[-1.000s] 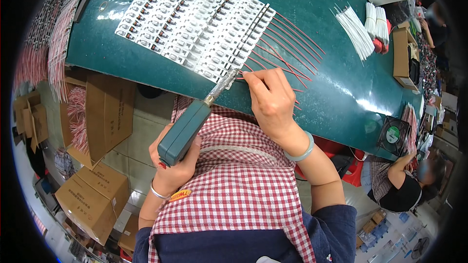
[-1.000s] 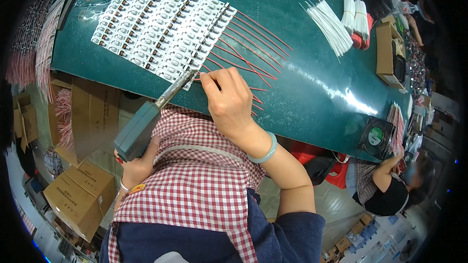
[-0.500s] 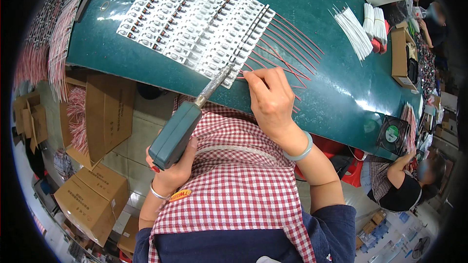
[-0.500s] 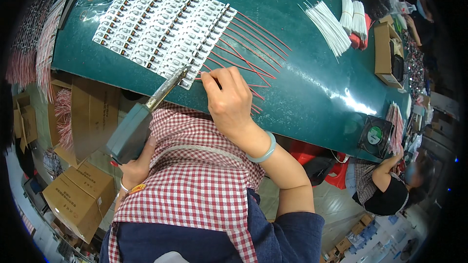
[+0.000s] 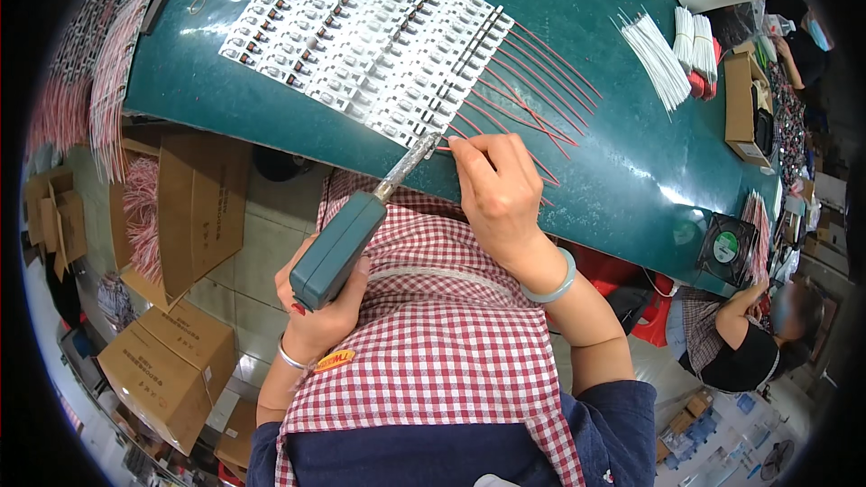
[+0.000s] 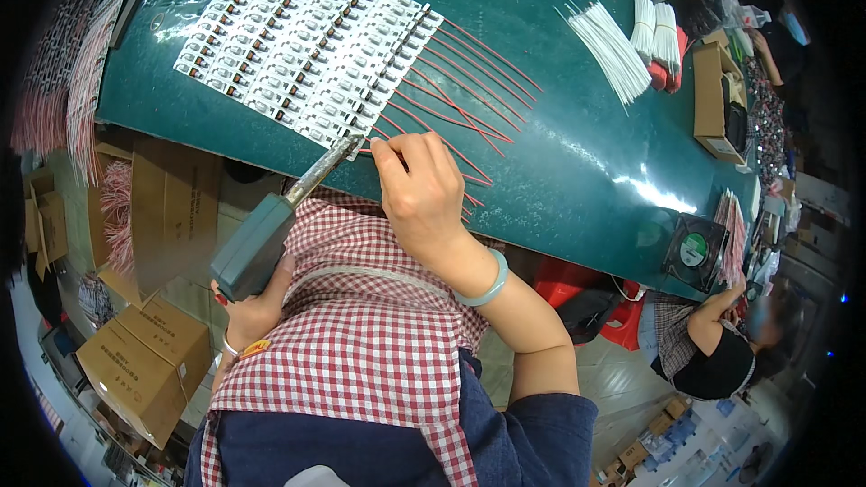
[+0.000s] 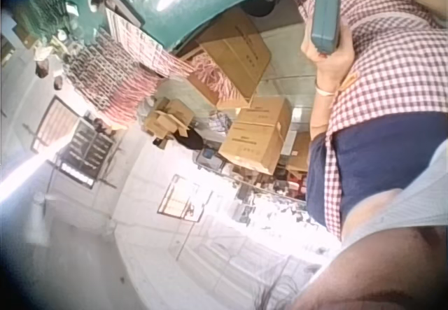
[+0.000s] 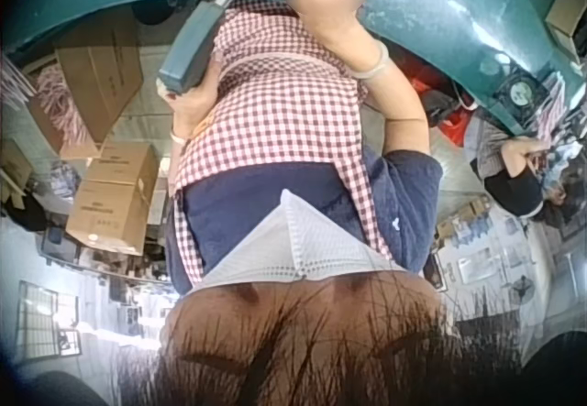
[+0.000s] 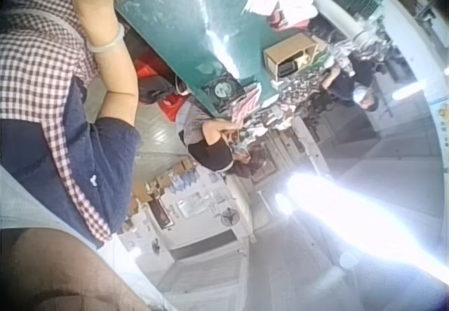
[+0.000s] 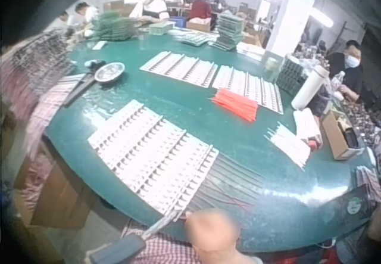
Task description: The person uses a soldering iron to attach red and white wires to a white plastic grid on a green table. The person picks up individual wires, places them into slots on the grid, and applies the soldering iron to secure them. The process is repeated for multiple wires throughout the clip.
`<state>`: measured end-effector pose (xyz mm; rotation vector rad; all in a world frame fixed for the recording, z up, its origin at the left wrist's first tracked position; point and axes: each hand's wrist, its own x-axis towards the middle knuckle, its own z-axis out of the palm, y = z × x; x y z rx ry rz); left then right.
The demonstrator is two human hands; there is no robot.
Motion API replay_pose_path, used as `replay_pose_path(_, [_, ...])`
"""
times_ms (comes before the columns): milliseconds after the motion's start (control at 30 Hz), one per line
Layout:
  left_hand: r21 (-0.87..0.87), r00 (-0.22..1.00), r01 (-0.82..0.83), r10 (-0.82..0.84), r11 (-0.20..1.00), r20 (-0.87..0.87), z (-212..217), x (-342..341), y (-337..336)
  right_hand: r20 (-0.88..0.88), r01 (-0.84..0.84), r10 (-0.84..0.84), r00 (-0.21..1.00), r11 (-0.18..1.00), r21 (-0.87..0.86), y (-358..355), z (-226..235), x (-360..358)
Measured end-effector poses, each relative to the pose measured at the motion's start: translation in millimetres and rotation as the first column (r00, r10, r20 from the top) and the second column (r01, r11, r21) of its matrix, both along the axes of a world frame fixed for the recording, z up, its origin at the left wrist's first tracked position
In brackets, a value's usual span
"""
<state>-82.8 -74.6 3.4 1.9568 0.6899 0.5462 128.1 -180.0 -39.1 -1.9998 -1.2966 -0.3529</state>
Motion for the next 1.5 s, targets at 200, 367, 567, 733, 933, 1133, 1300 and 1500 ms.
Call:
replay_pose_path(200, [0.03, 1.0, 0.009, -0.008, 1.0, -0.025, 1.8, 1.2, 0.2, 0.009, -0.001, 0.002, 1.0, 0.999, -0.033, -0.2, -0.3, -0.6])
replay_pose_path(367, [0.017, 0.999, -0.006, 0.006, 1.0, -0.037, 1.8, -0.5, 0.0, 0.014, -0.006, 0.007, 1.0, 0.999, -0.047, -0.5, 0.3, -0.5])
replay_pose_path(567, [-0.036, 0.997, -0.075, 0.074, 0.997, -0.014, -6.3, -9.9, -2.6, 0.019, 0.003, -0.002, 1.0, 0.998, -0.058, -0.6, 0.9, -1.8])
replay_pose_path(733, [-0.003, 0.996, -0.082, 0.082, 0.997, 0.048, -8.8, -9.1, -3.3, -0.001, -0.023, 0.023, 1.0, 0.999, -0.045, -2.1, 2.1, 0.3])
replay_pose_path(933, [0.036, 0.997, -0.077, 0.076, 0.996, 0.025, -9.8, -12.7, -2.5, 0.002, -0.023, 0.023, 1.0, 0.999, -0.025, -5.5, 7.5, -3.9])
replay_pose_path(1133, [0.02, 0.998, -0.056, 0.056, 0.998, -0.013, -5.1, -15.3, -3.0, -0.036, -0.039, 0.04, 0.999, 0.998, 0.043, -4.3, 0.5, -9.1])
replay_pose_path(1300, [0.058, 1.0, -0.006, 0.007, 0.998, -0.027, -2.1, -15.6, -2.1, -0.05, -0.036, 0.038, 0.998, 0.999, 0.033, -4.5, -1.0, -10.1])
replay_pose_path(1500, [0.027, 1.0, 0.005, -0.004, 1.0, -0.031, -2.6, -14.6, -4.2, -0.042, -0.032, 0.033, 0.999, 0.999, 0.026, -5.2, -1.5, -10.5])
